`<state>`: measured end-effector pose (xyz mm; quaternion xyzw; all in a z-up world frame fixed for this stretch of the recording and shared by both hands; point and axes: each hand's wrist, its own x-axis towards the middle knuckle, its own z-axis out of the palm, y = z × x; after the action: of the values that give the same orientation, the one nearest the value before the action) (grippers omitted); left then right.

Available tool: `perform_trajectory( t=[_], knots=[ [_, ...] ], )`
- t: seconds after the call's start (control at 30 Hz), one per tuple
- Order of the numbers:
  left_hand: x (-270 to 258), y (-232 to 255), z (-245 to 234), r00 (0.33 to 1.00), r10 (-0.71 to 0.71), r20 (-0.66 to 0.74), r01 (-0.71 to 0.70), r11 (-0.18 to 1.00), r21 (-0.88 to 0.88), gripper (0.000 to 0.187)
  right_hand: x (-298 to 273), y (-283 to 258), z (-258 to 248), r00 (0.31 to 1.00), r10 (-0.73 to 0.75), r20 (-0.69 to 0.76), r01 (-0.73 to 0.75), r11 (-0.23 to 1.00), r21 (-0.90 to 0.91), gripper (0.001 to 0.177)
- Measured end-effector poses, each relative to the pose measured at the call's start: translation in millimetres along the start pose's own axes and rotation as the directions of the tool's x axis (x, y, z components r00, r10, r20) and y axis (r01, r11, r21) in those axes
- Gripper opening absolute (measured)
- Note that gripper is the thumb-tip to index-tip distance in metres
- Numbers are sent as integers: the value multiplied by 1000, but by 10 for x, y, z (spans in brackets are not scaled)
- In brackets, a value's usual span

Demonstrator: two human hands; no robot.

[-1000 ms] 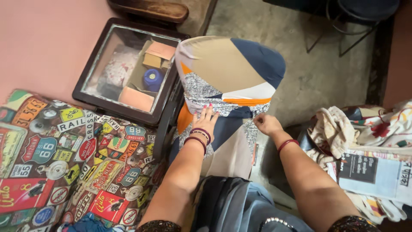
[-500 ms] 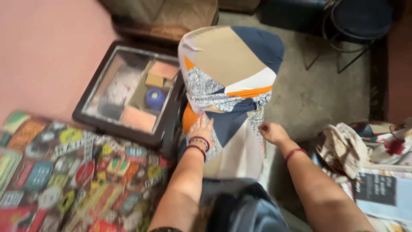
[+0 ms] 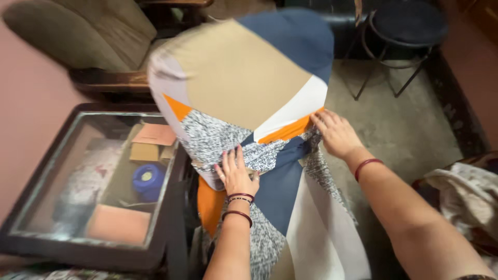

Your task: The person organizes a desk drawer by moving various items from the desk surface into the drawer, including a wallet, papers, and small containers. The person then closes the drawer and adjusts a patterned fabric cover on a nearby chair.

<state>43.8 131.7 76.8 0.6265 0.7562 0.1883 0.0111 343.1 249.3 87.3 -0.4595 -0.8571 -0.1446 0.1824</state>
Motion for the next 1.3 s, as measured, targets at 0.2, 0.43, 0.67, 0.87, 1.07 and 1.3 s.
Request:
perform_trajectory(
  t=[0.2,0.43,0.67,0.87,1.07,1.3],
  knots=[
    [152,-196,379,923,139,-360,-157,987,-20,75,-47,-10,425,923,-67,-379,57,998,-37,54],
    [466,-285,713,722,423,-548,-467,882,66,33,-34,-48,681,816,-204,-541,139,978,-158,45],
    [336,-447,745,664,499,-557,-546,833,94,25,6,-200,721,796,-81,-600,29,995,-96,15],
    [269,-615,694,720,486,-495,-473,866,162,29,-35,-206,816,778,-27,-628,56,998,26,12],
    [276,-877,511,826,222,-518,-176,975,137,40,32,-182,1077,705,219,-675,7,949,316,10],
    [415,-1205,747,543,-176,-821,-239,905,-352,43,193,143,1480,508,844,-173,-85,249,965,33]
  ],
)
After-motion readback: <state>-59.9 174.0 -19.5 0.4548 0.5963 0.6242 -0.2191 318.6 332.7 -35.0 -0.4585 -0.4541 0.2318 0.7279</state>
